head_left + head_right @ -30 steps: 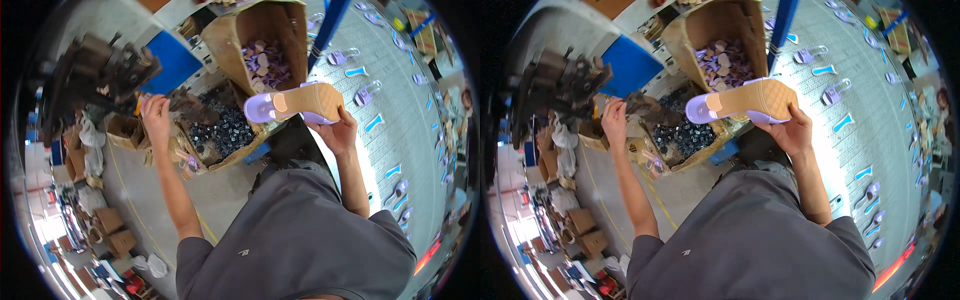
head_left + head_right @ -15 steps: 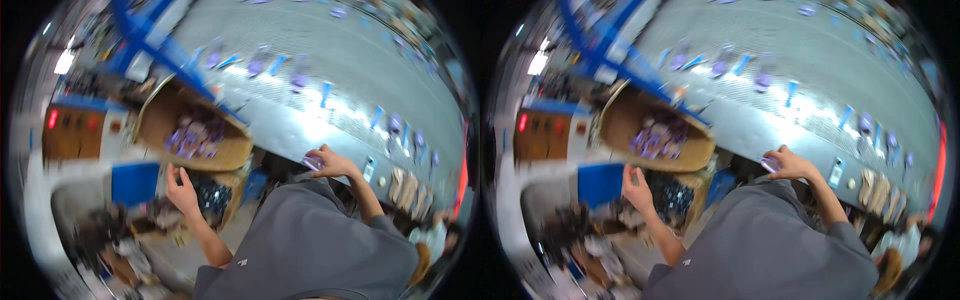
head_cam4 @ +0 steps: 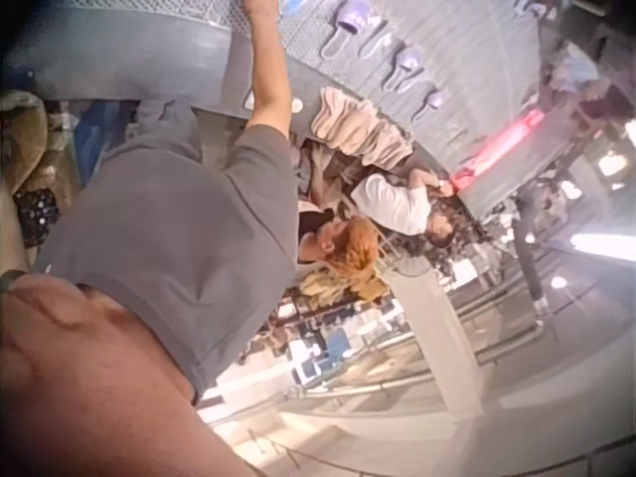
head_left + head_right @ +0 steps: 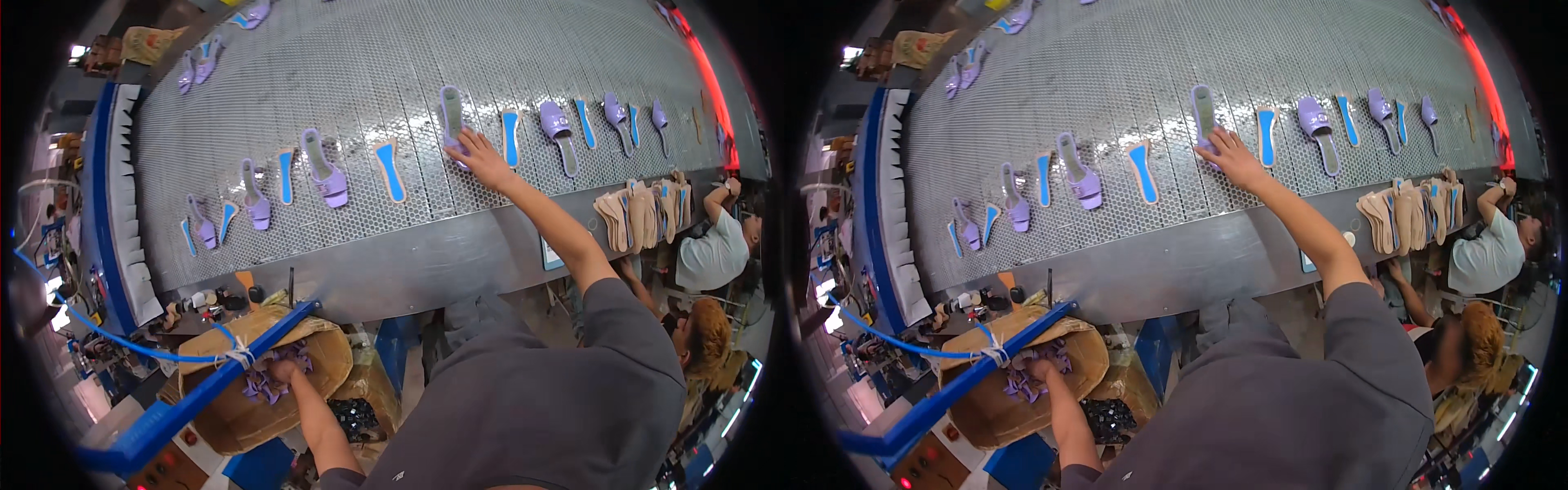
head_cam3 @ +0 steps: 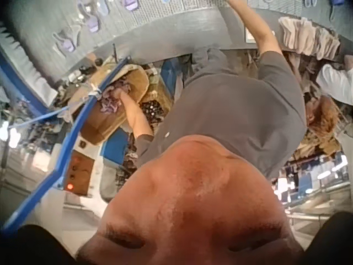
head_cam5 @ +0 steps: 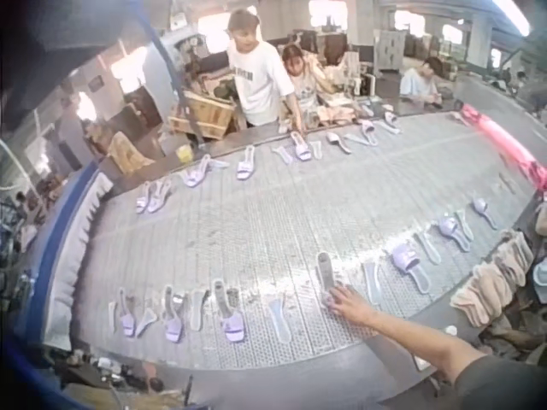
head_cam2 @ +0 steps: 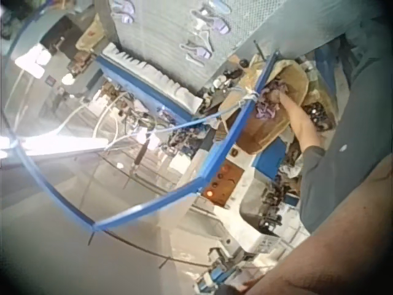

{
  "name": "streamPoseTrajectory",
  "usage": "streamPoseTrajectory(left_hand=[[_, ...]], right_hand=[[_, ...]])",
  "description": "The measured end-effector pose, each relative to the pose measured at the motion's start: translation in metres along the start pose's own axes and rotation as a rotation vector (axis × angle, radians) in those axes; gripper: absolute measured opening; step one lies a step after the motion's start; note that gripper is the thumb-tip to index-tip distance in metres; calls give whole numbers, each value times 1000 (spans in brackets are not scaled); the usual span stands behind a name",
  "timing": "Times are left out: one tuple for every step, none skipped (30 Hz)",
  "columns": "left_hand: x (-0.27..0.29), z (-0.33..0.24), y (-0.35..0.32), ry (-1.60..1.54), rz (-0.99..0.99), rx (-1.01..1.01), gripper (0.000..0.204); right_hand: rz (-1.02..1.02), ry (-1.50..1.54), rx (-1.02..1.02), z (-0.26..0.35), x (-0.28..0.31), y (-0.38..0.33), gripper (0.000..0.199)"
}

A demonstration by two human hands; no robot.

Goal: The person uses a hydraulic press machine to trim excess plastic material from purple slipper soles. They pick up a slipper, place it under the press, operate the lever to cut the material, and then place the finished slipper on a conveyor belt.

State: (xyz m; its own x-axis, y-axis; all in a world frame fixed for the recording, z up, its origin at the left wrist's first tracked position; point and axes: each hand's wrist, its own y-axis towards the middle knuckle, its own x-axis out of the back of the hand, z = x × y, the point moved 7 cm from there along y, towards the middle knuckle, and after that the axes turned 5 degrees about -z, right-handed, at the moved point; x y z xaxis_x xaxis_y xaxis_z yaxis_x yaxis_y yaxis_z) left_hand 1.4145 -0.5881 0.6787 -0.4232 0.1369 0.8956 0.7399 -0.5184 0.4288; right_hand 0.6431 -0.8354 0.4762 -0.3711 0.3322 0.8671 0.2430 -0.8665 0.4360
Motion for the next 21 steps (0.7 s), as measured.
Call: streamPoseTrajectory(left_hand=[[-1,4,-11,-14,-29,-43,66],[1,12,-23,-32,-58,-87,65],[-4,38,-31,-294,58,94,50],[-8,72,-39,-547,166,284,35],[-11,104,-51,-800,268,479,20],[-23,148,-70,-1176,410,805,38],[-27,125,-82,-1440,583,918,28],[-26,101,-101,-1702,762,1026,18],[-13,74,-127,-1965,937,1139,8],[-8,37,-150,-1983,796,1309,10],[-9,21,-166,-2027,792,1279,11],[-9,4,-174,-2071,801,1240,12],[-8,-2,-178,-2114,810,1201,13],[0,-12,-183,-2151,944,1059,14],[6,-3,-189,-2028,842,950,19],[34,-32,-197,-1918,751,837,24],[58,-42,-203,-1800,647,733,31],[60,-35,-202,-1771,651,590,37],[64,-43,-205,-1766,629,549,37],[76,-50,-213,-1746,610,516,37],[83,-53,-224,-1722,590,485,37]], right_hand=[[92,42,-15,-4,7,6,82],[181,80,-30,-4,14,7,82],[121,153,-174,-8,24,-4,82],[62,229,-319,-9,34,-23,83],[5,302,-465,-18,42,-40,85],[-122,240,-670,-37,39,-60,87],[-266,142,-885,-59,39,-85,91],[-343,148,-1112,-92,38,-117,94],[-417,154,-1328,-123,41,-146,97],[-451,206,-1495,-156,39,-158,101],[-464,276,-1657,-184,35,-166,105],[-556,524,-1660,-208,25,-171,104],[-643,773,-1645,-227,11,-178,103],[-714,1025,-1610,-226,10,-170,102],[-656,1089,-1630,-224,17,-172,103],[-616,1154,-1635,-213,47,-164,105],[-560,1224,-1640,-198,69,-157,106],[-530,1278,-1505,-193,77,-150,110],[-542,1345,-1475,-187,80,-144,109],[-544,1405,-1458,-175,81,-142,108],[-540,1464,-1442,-164,79,-135,107]])
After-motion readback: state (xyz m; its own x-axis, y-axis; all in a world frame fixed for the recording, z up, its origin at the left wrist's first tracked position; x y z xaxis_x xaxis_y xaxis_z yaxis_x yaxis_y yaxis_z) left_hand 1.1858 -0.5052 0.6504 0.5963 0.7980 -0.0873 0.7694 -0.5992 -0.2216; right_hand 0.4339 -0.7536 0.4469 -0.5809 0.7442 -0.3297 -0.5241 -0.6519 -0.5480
